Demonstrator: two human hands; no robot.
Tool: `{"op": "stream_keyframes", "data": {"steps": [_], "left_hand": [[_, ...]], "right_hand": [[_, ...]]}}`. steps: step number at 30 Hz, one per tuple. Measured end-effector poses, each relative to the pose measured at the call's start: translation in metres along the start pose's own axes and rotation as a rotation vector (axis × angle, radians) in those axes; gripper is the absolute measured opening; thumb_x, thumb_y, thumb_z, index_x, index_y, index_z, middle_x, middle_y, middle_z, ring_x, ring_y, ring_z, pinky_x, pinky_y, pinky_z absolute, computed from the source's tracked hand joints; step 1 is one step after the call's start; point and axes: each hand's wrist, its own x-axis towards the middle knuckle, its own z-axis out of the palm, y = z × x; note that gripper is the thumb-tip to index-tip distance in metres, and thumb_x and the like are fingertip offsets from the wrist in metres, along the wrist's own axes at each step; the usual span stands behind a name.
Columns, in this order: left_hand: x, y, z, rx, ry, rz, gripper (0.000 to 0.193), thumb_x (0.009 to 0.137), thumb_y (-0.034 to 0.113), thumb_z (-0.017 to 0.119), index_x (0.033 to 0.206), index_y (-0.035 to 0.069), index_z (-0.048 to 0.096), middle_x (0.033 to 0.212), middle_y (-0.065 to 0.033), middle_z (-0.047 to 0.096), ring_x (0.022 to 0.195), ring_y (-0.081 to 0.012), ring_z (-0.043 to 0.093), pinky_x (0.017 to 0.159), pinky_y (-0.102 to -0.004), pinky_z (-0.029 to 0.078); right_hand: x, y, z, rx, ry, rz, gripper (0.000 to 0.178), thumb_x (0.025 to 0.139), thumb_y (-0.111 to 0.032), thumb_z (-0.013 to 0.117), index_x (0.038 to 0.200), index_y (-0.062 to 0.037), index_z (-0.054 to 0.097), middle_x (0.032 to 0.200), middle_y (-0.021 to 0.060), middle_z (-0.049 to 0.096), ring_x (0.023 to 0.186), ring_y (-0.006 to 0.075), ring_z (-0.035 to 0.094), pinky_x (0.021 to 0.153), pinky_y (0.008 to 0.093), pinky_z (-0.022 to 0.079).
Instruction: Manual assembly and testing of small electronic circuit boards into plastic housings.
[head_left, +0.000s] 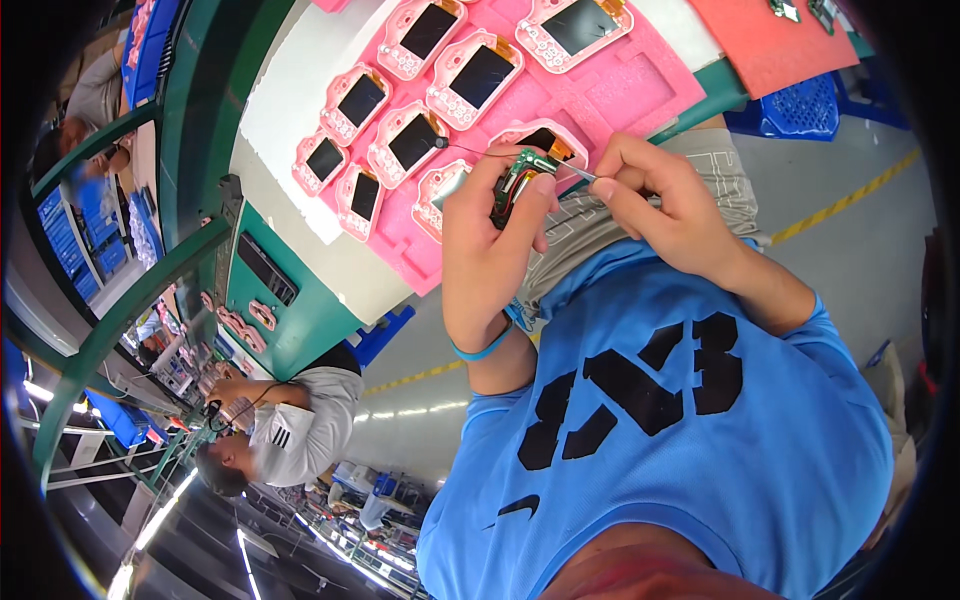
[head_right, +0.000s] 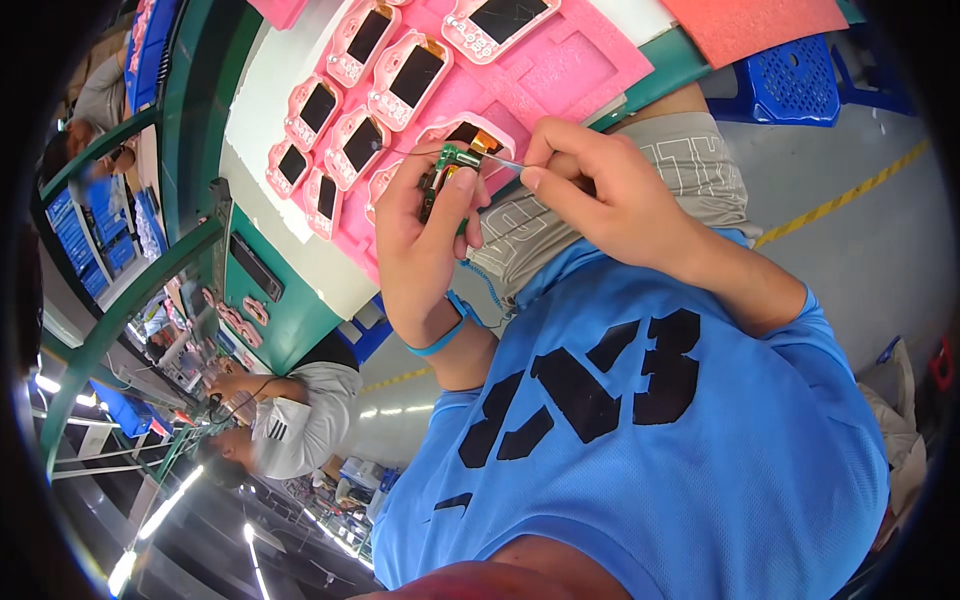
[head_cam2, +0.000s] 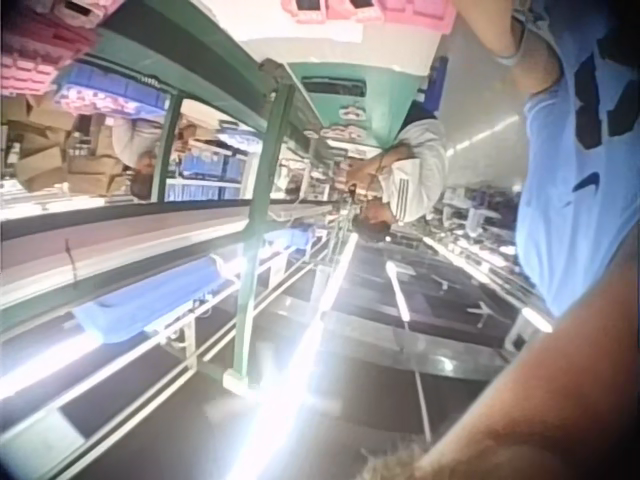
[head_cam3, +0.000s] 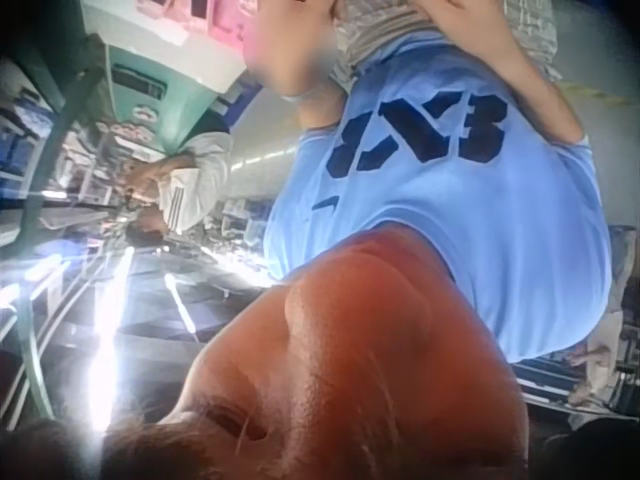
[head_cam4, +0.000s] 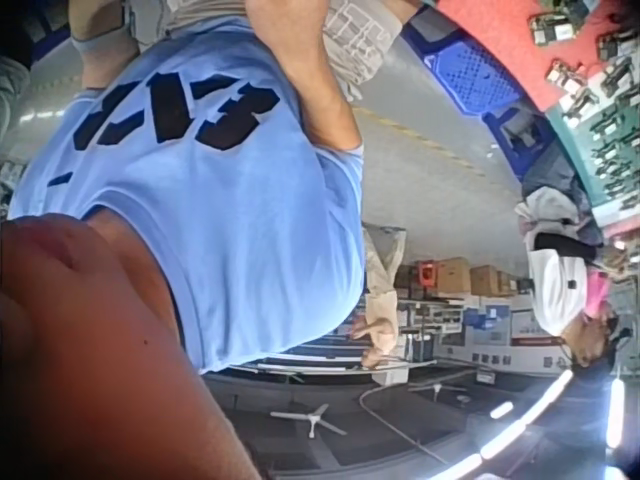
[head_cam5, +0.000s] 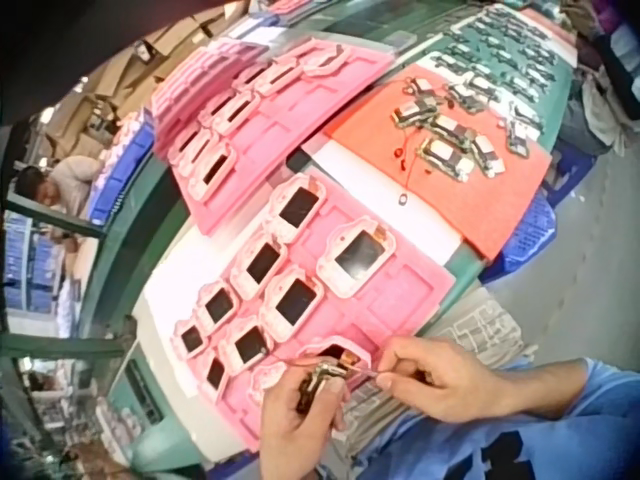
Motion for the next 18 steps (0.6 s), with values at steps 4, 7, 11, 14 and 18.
{"op": "stream_keyframes", "data": {"steps": [4, 7, 11, 14, 18], "left_hand": [[0.0012, 0.0003, -0.0009, 0.03, -0.022, 0.006, 0.026, 0.102, 0.01, 0.068, 0.124, -0.003, 0.068, 0.08, -0.0053, 0.069, 0.058, -0.0099, 0.056, 0.052, -0.0217, 0.043], [0.0018, -0.0047, 0.0005, 0.037, -0.019, 0.026, 0.026, 0.102, 0.01, 0.069, 0.124, -0.003, 0.068, 0.08, -0.0052, 0.07, 0.059, -0.01, 0.056, 0.052, -0.022, 0.043], [0.0011, -0.0077, 0.0011, 0.059, -0.021, 0.047, 0.027, 0.102, 0.009, 0.068, 0.127, -0.003, 0.067, 0.081, -0.0055, 0.069, 0.059, -0.0097, 0.056, 0.052, -0.0216, 0.042], [0.0006, -0.0064, 0.0009, 0.094, -0.041, 0.043, 0.029, 0.105, 0.006, 0.065, 0.132, -0.004, 0.064, 0.083, -0.0065, 0.066, 0.059, -0.0087, 0.053, 0.053, -0.0197, 0.04], [-0.0014, -0.006, -0.0023, 0.104, -0.058, 0.04, 0.03, 0.105, 0.006, 0.065, 0.133, -0.003, 0.064, 0.083, -0.0066, 0.066, 0.059, -0.0086, 0.053, 0.053, -0.0198, 0.04]], "right_hand": [[-0.0005, -0.0053, 0.0007, -0.131, 0.047, -0.076, 0.006, 0.103, -0.004, 0.063, 0.097, -0.0057, 0.061, 0.063, -0.0047, 0.047, 0.057, 0.0078, 0.033, 0.055, 0.0275, 0.024], [-0.0015, -0.0051, -0.0001, -0.129, 0.052, -0.066, 0.006, 0.102, -0.003, 0.064, 0.098, -0.0059, 0.061, 0.062, -0.0046, 0.047, 0.056, 0.0085, 0.034, 0.055, 0.0284, 0.025], [-0.0011, -0.004, -0.0003, -0.235, 0.071, -0.109, 0.005, 0.101, -0.003, 0.065, 0.098, -0.0057, 0.061, 0.061, -0.0034, 0.05, 0.054, 0.0099, 0.035, 0.054, 0.0287, 0.026], [-0.003, -0.0024, 0.001, -0.362, 0.1, -0.166, 0.005, 0.1, -0.003, 0.066, 0.098, -0.0054, 0.061, 0.06, -0.0024, 0.051, 0.054, 0.0108, 0.037, 0.054, 0.029, 0.028], [-0.0029, -0.004, -0.0043, -0.386, 0.044, -0.169, 0.007, 0.099, 0.0, 0.066, 0.097, -0.0051, 0.061, 0.062, -0.003, 0.05, 0.055, 0.0098, 0.037, 0.055, 0.0274, 0.029]]}}
